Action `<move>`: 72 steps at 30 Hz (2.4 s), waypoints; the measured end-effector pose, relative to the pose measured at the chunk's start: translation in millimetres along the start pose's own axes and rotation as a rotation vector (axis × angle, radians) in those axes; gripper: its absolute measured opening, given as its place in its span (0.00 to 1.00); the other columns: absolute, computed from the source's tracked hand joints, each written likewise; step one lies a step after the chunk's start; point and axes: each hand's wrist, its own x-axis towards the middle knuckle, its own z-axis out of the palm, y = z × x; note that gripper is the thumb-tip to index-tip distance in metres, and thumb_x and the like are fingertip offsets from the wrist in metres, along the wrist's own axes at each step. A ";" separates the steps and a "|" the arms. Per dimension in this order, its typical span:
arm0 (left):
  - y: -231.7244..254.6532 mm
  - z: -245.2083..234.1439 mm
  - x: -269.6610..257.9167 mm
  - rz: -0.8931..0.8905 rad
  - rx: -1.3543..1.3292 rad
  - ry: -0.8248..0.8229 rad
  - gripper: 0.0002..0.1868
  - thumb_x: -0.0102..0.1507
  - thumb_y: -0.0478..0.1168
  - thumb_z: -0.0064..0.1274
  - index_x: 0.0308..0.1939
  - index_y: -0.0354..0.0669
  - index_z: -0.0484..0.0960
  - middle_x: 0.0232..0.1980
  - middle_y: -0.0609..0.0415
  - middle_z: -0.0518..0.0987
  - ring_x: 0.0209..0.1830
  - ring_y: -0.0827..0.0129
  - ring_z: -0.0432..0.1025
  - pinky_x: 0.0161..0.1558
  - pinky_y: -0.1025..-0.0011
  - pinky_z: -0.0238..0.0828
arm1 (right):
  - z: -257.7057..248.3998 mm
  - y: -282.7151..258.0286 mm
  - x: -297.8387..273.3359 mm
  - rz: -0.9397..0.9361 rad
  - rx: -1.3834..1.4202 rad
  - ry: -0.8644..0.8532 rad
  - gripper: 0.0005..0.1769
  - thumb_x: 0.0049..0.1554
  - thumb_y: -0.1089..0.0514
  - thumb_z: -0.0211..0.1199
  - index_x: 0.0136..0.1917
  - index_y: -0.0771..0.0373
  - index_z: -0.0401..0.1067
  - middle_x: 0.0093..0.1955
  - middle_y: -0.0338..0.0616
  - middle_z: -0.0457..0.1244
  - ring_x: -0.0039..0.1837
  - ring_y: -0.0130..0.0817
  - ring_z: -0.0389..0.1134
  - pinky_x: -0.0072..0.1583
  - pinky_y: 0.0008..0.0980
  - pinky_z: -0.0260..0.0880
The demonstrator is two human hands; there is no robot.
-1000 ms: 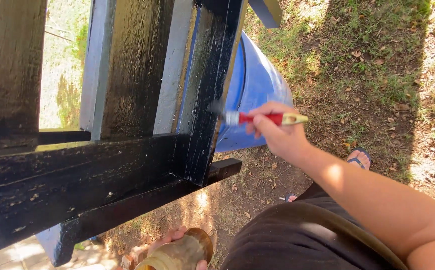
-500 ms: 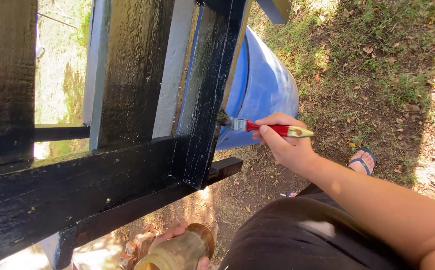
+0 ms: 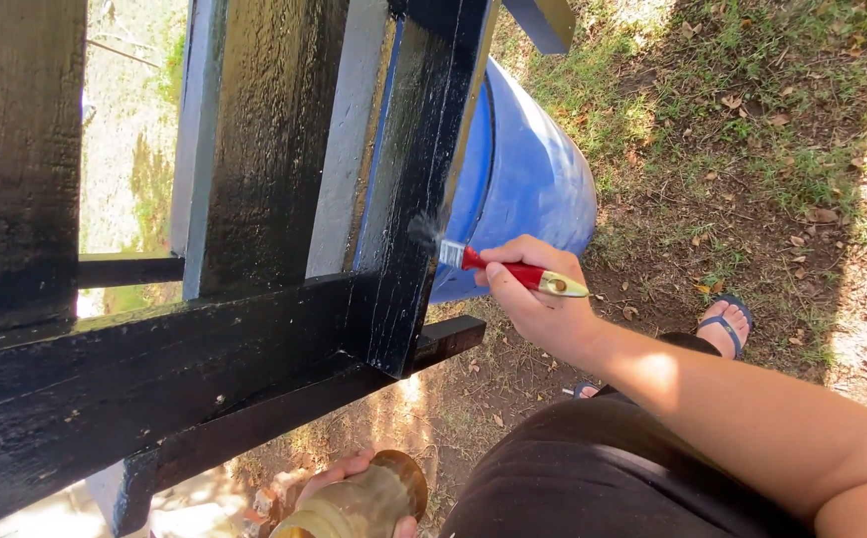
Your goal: A person is painting a wooden chair with black paint using a paintbrush in an outdoor setting.
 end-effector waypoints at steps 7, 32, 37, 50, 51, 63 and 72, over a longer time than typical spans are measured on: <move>-49.8 14.7 14.4 0.591 -0.252 0.091 0.51 0.26 0.49 0.75 0.50 0.37 0.70 0.51 0.47 0.81 0.57 0.60 0.78 0.64 0.67 0.64 | -22.9 -21.4 12.0 0.346 0.176 0.010 0.10 0.60 0.67 0.54 0.39 0.67 0.73 0.28 0.48 0.66 0.28 0.31 0.66 0.31 0.24 0.71; -13.9 11.9 -13.8 0.286 -0.061 0.027 0.50 0.25 0.47 0.80 0.50 0.45 0.77 0.54 0.54 0.85 0.60 0.65 0.79 0.67 0.66 0.63 | -3.3 3.2 21.4 -0.125 -0.051 0.061 0.06 0.60 0.59 0.58 0.48 0.62 0.75 0.41 0.43 0.70 0.42 0.26 0.71 0.44 0.24 0.71; -18.6 7.9 -1.8 0.260 0.013 0.025 0.47 0.22 0.50 0.79 0.45 0.43 0.84 0.54 0.57 0.87 0.61 0.71 0.78 0.66 0.71 0.63 | -18.4 4.9 23.3 -0.071 0.022 0.055 0.07 0.59 0.64 0.57 0.39 0.62 0.73 0.33 0.42 0.68 0.34 0.25 0.68 0.34 0.20 0.67; -50.8 20.1 3.6 0.047 -0.310 0.071 0.51 0.19 0.44 0.75 0.46 0.35 0.73 0.55 0.50 0.82 0.60 0.66 0.77 0.64 0.72 0.61 | -15.4 27.6 8.9 -0.361 -0.086 -0.145 0.04 0.59 0.64 0.58 0.45 0.65 0.74 0.37 0.43 0.66 0.33 0.27 0.63 0.36 0.24 0.62; -51.8 22.0 0.6 0.042 -0.309 0.076 0.51 0.19 0.44 0.75 0.46 0.35 0.73 0.55 0.50 0.82 0.60 0.66 0.77 0.64 0.72 0.61 | -20.1 26.9 9.0 -0.359 -0.082 -0.149 0.04 0.59 0.64 0.58 0.45 0.65 0.74 0.37 0.43 0.66 0.33 0.27 0.63 0.36 0.24 0.62; -35.6 17.9 -27.1 0.568 -0.325 0.015 0.48 0.34 0.43 0.76 0.56 0.44 0.68 0.56 0.46 0.78 0.61 0.59 0.76 0.67 0.62 0.64 | -25.4 28.1 20.0 -0.508 -0.214 -0.154 0.05 0.61 0.62 0.57 0.48 0.65 0.71 0.45 0.48 0.68 0.46 0.41 0.70 0.52 0.37 0.69; -8.2 13.4 -29.4 0.102 -0.084 0.051 0.49 0.21 0.41 0.79 0.48 0.43 0.80 0.60 0.57 0.83 0.64 0.68 0.76 0.65 0.70 0.63 | -46.1 7.9 35.2 -0.703 -0.165 0.109 0.03 0.64 0.69 0.53 0.51 0.70 0.68 0.44 0.52 0.63 0.39 0.32 0.62 0.42 0.28 0.62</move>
